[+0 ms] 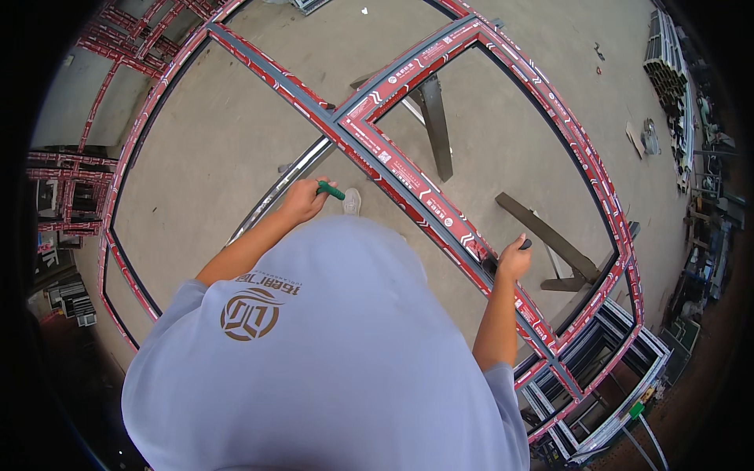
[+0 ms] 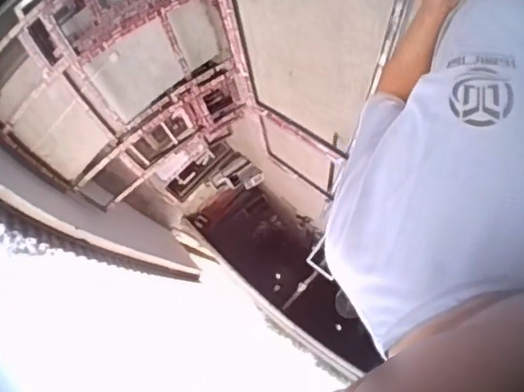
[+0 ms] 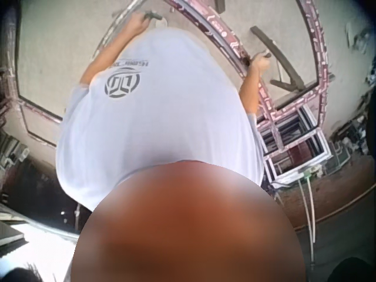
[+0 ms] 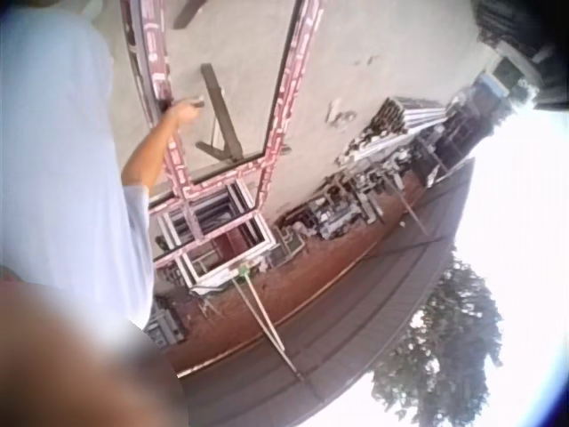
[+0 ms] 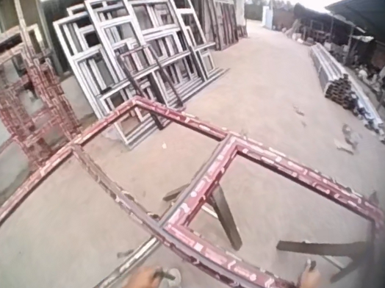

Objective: The person assembles a window frame by inserting a black rubber seal into the grooves of a red and grey metal frame using a green T-handle tool. They work along the edges and corners, then lift and reposition the frame to continue the process.

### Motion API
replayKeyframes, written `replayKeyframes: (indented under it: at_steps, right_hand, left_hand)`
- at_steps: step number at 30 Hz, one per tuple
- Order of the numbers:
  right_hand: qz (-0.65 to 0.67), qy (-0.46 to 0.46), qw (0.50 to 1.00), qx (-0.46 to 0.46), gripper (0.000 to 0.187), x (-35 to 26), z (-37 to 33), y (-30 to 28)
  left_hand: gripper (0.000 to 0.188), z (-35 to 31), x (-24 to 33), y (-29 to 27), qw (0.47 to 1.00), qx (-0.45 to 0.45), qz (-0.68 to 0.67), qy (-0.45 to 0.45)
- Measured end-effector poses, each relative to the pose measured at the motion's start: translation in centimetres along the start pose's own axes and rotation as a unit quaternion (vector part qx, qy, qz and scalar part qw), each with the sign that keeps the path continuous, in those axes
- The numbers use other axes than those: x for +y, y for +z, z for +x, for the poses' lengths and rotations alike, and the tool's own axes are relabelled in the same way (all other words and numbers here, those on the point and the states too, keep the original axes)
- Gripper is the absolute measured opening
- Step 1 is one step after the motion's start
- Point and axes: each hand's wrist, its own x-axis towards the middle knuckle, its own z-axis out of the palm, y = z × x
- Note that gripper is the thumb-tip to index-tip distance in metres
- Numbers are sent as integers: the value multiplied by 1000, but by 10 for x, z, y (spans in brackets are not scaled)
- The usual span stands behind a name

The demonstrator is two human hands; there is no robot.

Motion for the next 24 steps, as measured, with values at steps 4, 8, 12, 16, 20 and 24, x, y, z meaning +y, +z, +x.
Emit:
replayKeyframes:
  at_steps: [4, 8, 12, 16, 20, 24]
  right_hand:
    - [-112, -213, 971, -14, 54, -7, -31, 3]
    - [-61, -299, 951, -44, 48, -8, -38, -4]
    - [-30, -497, 861, -101, 45, 3, -43, -16]
    - [-5, -565, 813, -142, 44, 3, -49, -22]
    - [-3, -562, 816, -139, 46, 0, -53, -31]
    - [-19, -489, 859, -150, 49, -6, -58, -33]
  left_hand:
    - [25, -31, 0, 18, 998, 11, 8, -55]
    - [27, -45, -2, 31, 998, 44, -7, -35]
    - [31, -57, -5, 37, 997, 40, 14, -63]
    - [32, -71, -5, 38, 996, 56, 17, -66]
    - [31, -83, -2, 40, 993, 72, 13, -92]
    - [28, -101, 2, 43, 987, 62, -16, -150]
